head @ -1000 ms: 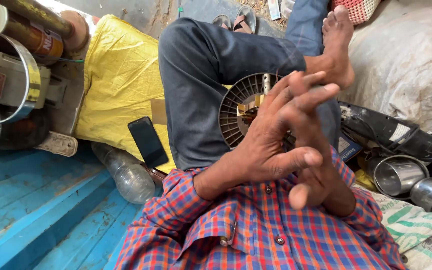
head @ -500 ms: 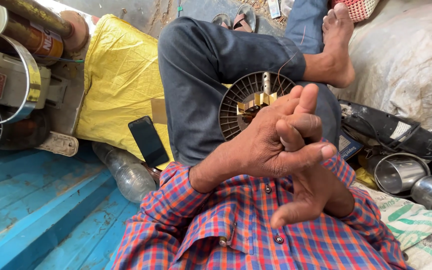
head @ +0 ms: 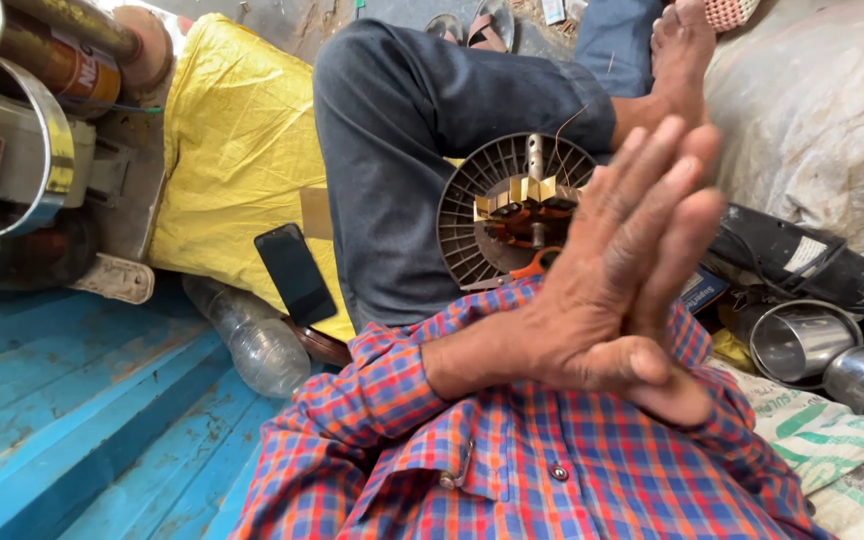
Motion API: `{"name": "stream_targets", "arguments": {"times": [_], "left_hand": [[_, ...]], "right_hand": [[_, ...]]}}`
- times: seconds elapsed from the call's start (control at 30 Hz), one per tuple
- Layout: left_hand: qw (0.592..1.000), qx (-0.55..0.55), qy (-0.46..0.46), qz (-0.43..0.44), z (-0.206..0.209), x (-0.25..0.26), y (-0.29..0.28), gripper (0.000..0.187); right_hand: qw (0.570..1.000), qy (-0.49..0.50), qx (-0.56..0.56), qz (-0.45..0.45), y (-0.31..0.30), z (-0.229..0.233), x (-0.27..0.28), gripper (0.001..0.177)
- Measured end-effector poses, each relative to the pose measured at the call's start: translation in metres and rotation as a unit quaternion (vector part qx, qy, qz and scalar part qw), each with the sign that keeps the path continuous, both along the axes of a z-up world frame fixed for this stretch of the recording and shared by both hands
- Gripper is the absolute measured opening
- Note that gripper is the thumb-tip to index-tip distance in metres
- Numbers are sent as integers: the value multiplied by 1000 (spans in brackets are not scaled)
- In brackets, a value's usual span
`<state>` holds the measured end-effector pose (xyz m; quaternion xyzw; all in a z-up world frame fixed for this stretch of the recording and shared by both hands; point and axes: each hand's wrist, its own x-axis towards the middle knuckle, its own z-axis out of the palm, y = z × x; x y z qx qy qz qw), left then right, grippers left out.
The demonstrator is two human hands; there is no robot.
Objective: Repairing a motor by inserting small cardboard or plastic separators into the stator slots.
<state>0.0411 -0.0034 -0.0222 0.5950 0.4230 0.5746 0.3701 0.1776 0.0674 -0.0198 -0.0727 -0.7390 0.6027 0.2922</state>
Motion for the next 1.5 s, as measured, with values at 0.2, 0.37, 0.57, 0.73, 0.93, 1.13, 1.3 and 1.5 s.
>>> {"name": "stream_targets", "arguments": {"times": [0.2,0.37,0.57,0.73,0.93,1.13,1.3,1.5], "left_hand": [[699,-120,647,-279,115,-25,40,119],[909,-86,372,-166,28,-1,6,109],[976,-5,213,-47,-9,11,-3,99],[990,38,138,-22,9,-11,9,87],[998,11,55,40,34,-82,12,64],[983,-3,156,94,8,-109,13,22],[950,107,292,11,8,-107,37,18],[982,27,178,53,-29,-92,16,19]], "right_hand": [[996,22,-62,-64,7,-4,-7,104],[985,39,-119,-116,8,-3,-11,97],[966,52,-183,-177,7,-1,-11,89],[978,23,-126,-164,10,26,-19,89],[953,-106,-67,-276,31,24,-12,63],[984,-141,-45,-103,79,-17,4,32],[983,-142,66,94,109,-10,-21,38],[958,-200,145,148,117,-7,-22,28]]}}
